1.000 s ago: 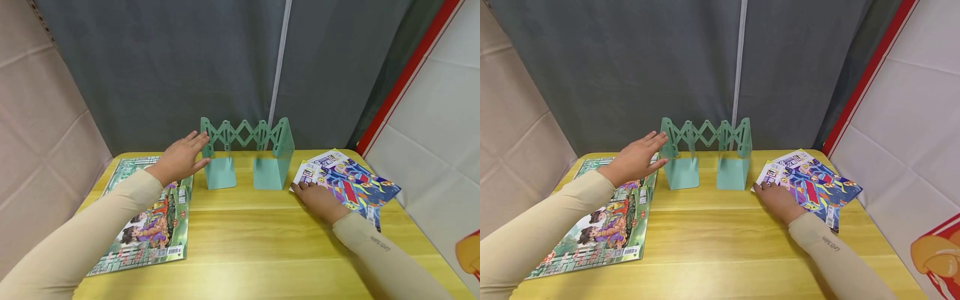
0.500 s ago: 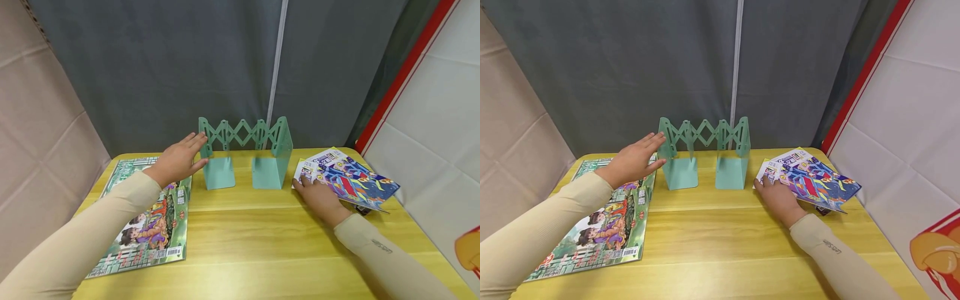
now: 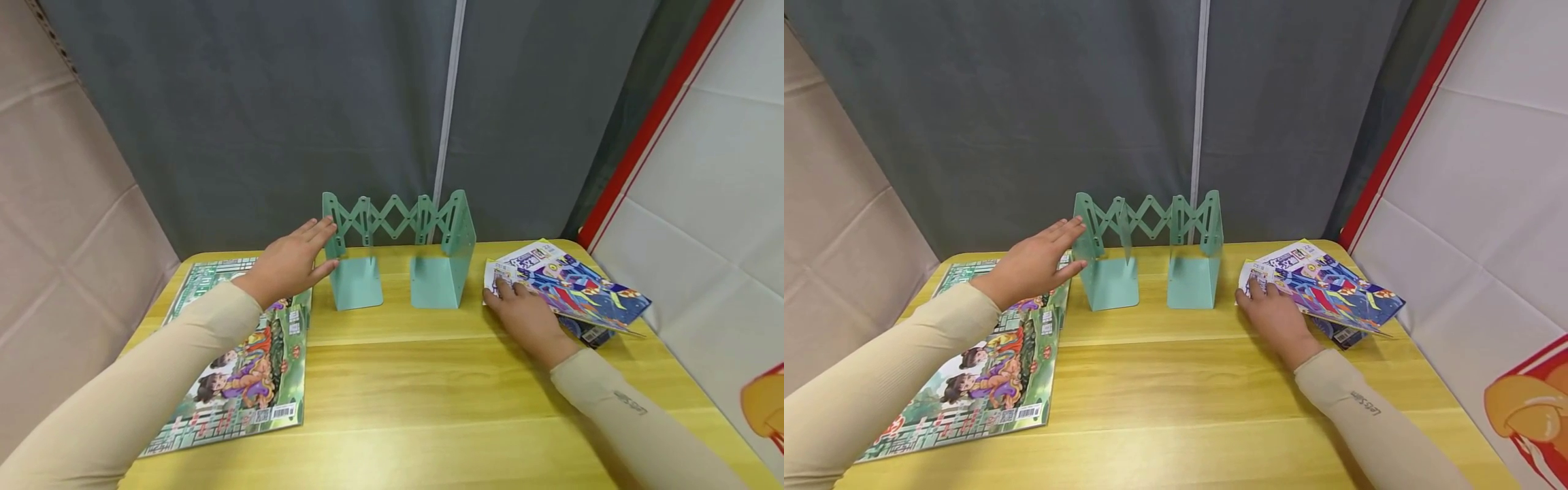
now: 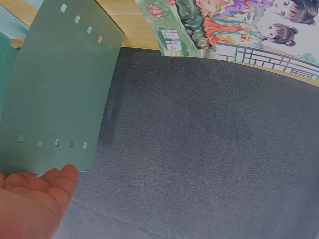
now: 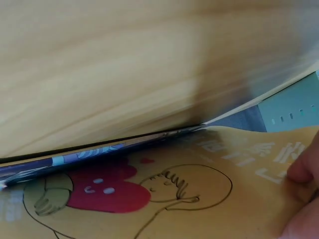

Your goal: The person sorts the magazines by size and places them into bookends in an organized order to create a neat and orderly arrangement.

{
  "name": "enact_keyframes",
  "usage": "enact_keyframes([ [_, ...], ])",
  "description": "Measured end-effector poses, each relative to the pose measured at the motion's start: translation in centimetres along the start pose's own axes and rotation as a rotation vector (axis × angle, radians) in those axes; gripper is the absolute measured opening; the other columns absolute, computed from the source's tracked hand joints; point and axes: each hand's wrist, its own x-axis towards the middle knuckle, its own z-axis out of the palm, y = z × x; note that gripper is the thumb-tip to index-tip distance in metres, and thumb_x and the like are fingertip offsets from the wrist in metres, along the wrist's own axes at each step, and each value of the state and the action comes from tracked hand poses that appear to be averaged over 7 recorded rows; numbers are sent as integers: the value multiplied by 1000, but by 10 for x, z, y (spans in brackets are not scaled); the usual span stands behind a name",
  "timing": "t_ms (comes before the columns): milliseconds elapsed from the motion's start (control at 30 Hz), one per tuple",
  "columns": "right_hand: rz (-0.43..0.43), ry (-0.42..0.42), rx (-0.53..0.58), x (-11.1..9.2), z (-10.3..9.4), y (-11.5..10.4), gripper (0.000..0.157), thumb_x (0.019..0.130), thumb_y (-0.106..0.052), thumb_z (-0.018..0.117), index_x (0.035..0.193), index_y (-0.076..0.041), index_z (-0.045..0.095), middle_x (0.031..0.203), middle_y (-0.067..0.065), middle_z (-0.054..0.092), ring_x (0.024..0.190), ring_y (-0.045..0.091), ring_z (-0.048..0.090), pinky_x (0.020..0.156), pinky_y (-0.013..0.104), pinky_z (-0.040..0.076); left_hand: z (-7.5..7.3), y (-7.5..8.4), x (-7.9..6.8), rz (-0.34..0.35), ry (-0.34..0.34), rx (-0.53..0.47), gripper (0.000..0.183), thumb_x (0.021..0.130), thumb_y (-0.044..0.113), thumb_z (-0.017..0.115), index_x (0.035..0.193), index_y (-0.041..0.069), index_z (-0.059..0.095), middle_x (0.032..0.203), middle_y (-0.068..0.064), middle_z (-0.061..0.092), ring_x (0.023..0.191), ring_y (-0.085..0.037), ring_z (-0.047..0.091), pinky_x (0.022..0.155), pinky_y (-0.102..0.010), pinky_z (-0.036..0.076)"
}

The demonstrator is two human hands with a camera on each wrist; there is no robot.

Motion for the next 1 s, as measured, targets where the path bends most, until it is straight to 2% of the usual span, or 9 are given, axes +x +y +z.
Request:
enact_keyframes([
  [167,-16,20,-5,-1,-4,2,35,95,4,53,125,-11,61,133,27,53,107,50,56,73,62,53,0,1,0,4,2,-7,75,100,46,56,156,3,30,162,-14,22,146,-36,25,109,-52,36],
  [400,-39,47,-32,2,-12,7,35,90,7,64,123,-7,64,133,27,53,107,50,56,73,62,54,0,0,0,1,5,-6,75,100,46,56,156,3,29,162,-14,22,146,-36,25,110,-51,35],
  [600,-18,35,-28,3,-23,11,37,91,7,63,125,-7,63,137,28,50,113,51,52,79,64,51,1,-1,0,-5,0,-10,76,100,47,56,156,4,29,163,-13,21,147,-35,25,110,-51,35],
  [867,-12,123,-22,2,-43,11,34,92,6,60,123,-7,64,137,28,51,115,50,52,77,66,51,2,-1,0,-5,14,-20,75,99,46,57,156,4,30,163,-13,21,146,-36,26,111,-51,33],
  [1000,-12,153,-24,2,-50,12,35,91,5,63,124,-7,64,136,28,51,114,50,54,78,65,51,2,-1,-1,-4,17,-20,74,100,45,55,156,3,29,163,-14,21,146,-36,26,112,-51,32],
])
